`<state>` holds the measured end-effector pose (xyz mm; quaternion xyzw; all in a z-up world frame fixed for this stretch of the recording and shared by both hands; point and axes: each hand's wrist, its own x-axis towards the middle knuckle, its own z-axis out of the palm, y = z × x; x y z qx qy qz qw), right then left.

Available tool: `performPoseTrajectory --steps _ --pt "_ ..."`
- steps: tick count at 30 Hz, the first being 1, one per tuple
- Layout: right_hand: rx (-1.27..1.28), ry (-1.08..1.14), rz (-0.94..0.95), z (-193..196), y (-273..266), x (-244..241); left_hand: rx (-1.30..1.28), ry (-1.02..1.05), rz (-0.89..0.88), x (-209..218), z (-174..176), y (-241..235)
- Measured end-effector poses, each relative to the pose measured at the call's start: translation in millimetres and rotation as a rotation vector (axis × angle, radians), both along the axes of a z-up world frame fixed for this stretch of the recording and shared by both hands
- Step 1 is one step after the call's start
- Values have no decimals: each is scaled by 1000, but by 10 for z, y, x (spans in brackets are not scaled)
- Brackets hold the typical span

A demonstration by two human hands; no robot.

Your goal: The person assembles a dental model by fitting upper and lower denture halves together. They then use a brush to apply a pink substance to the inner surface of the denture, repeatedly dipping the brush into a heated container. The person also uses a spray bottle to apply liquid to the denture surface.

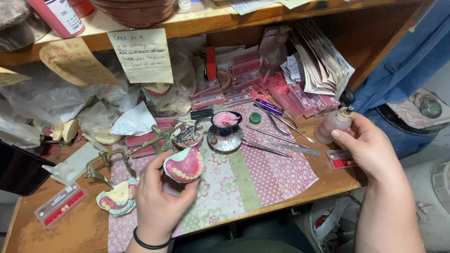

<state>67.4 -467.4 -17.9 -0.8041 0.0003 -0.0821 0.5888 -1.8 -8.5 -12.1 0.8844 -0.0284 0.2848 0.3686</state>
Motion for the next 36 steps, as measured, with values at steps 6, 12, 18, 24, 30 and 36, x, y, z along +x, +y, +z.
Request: performPoseTrajectory --steps 6,12,18,24,30,36 --pt "-109 -397 -295 -86 154 -155 -5 -3 -27 5 13 3" --pt "-604 -371 -69 151 1029 -389 4 -33 -62 26 -31 8" --pt "-914 -338 177 -17 1366 -198 45 16 -103 50 -51 44" --pt "-859 -338 200 51 1382 -190 55 -2 -173 59 -12 39" --pt "-48 219 379 223 1479 -323 26 33 -147 51 -33 43" --pt "323 32 143 277 2069 -390 3 21 -161 48 -17 58"
